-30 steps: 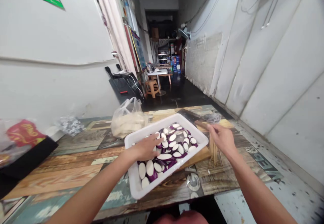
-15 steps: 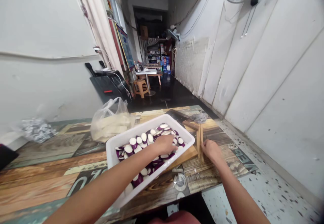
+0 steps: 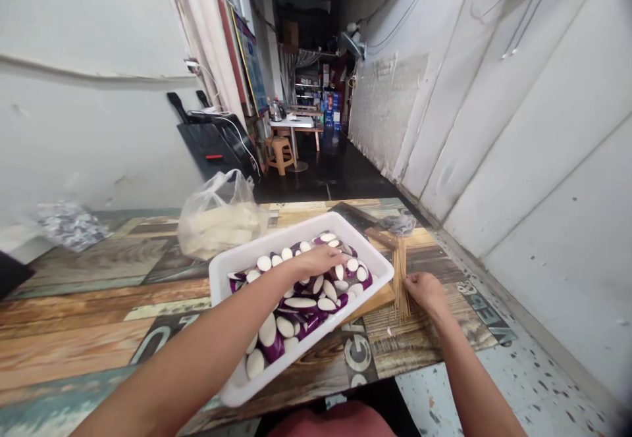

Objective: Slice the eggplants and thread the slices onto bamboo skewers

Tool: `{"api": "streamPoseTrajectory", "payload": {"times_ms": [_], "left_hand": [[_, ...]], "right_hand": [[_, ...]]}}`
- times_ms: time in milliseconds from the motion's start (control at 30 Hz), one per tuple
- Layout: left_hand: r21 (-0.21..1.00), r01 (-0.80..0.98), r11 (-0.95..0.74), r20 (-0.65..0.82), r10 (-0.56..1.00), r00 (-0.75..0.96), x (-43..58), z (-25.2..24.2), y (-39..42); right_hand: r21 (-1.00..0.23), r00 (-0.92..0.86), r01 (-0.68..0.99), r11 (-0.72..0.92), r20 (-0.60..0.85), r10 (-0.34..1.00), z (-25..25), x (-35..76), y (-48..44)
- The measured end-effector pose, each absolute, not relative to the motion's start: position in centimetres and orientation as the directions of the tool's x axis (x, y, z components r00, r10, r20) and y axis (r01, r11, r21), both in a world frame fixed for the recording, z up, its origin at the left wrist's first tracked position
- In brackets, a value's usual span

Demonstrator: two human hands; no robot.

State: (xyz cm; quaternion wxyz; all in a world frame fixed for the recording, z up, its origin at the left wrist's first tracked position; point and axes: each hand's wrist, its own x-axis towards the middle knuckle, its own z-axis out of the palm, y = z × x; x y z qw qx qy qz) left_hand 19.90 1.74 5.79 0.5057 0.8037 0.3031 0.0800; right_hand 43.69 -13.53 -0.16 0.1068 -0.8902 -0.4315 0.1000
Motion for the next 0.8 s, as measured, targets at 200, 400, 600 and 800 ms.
{"api": "streamPoseTrajectory", "payload": {"times_ms": [200, 400, 600, 800], "left_hand": [[0.890, 0.342, -0.300, -0.183, 0.452, 0.873, 20.0, 5.7, 2.0], [0.771, 0.348, -0.534, -0.053, 0.490, 0.870, 20.0, 6.0, 2.0], [0.698, 0.455, -0.554, -0.009, 0.628, 0.778, 20.2, 7.2, 2.1], [0.772, 0.520, -0.367, -0.063, 0.769, 0.636, 20.4, 7.6, 2.0]], "right_hand": [[-0.394, 0.618, 0.701, -0.594, -0.078, 0.782, 0.0, 43.8, -13.2], [-0.591, 0.638, 0.574, -0.567, -0.112, 0.762, 0.8, 43.6, -14.3], [-0.851, 0.599, 0.372, -0.371, -0.086, 0.796, 2.4, 41.9, -17.1], [-0.993, 0.552, 0.084, -0.082, -0.022, 0.834, 4.4, 37.1, -18.7]]}}
